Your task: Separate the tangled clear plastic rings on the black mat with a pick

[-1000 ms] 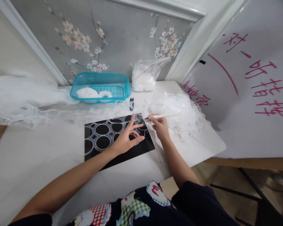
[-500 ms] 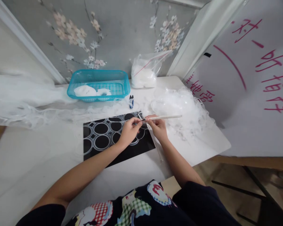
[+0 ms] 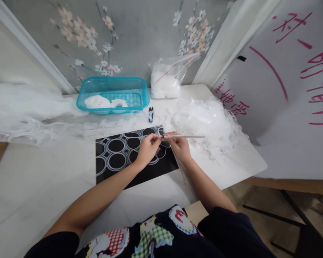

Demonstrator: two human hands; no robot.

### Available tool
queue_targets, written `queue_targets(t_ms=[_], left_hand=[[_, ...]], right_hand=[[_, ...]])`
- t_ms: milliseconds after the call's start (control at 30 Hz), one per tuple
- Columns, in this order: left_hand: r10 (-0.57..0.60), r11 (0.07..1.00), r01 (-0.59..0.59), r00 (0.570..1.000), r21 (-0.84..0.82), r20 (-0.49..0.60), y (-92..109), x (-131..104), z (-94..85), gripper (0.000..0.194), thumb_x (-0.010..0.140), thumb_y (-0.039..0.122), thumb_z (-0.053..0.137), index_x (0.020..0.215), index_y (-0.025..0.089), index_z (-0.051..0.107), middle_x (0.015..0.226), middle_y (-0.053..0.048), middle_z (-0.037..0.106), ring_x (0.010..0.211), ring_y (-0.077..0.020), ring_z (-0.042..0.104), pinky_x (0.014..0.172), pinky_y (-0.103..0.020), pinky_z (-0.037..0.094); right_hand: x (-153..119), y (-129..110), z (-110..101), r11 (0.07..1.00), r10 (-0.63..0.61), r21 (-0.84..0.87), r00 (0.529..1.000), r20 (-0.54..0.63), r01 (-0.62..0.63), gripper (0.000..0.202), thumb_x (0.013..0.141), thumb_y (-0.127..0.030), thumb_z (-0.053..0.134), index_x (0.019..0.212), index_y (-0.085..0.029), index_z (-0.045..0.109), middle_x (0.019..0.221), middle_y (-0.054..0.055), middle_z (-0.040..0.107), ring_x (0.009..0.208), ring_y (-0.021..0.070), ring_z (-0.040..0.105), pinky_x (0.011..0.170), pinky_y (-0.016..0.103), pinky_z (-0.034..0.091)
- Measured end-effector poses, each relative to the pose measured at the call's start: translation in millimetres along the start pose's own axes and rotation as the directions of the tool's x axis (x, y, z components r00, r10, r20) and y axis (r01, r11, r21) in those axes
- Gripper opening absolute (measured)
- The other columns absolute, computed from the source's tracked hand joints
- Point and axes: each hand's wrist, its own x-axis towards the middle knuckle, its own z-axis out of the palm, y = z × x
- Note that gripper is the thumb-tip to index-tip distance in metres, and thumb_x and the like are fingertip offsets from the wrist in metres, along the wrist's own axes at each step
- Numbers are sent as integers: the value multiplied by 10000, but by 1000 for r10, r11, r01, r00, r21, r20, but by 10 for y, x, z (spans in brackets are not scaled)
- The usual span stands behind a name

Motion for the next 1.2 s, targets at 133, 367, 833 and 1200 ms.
queue_targets(t_ms=[133,367,833,1200], left_hand=[[-44,999,45,999,-20,11,10,6,0,98,805,267,623,795,169,617,564,37,594,415,-112,559,403,-205,456],[-96,994,99,993,-46,69,-9,41,-34,101,797,209,587,704,171,594,450,67,525,350,-112,542,341,-185,432],[-103,994,107,990,-31,93,14,46,-68,141,788,180,565,649,165,580,418,64,514,339,-103,535,334,-165,402],[-103,994,105,989,-10,109,-2,16,-111,163,780,209,597,630,163,558,441,66,516,339,-96,540,330,-157,379]], right_hand=[[-24,-4,16,999,-24,-43,999,21,25,200,891,-372,591,878,-233,735,864,41,754,787,214,694,717,326,538],[-53,5,26,997,-20,-73,998,58,25,195,895,-355,585,882,-223,728,854,41,753,744,200,684,690,316,543],[-82,56,70,990,-68,-113,993,101,79,211,916,-364,550,897,-245,723,918,49,752,862,223,698,783,355,555],[622,60,-538,983,-179,-152,708,-683,102,283,911,-367,503,856,-156,682,861,87,715,835,218,691,825,380,535]])
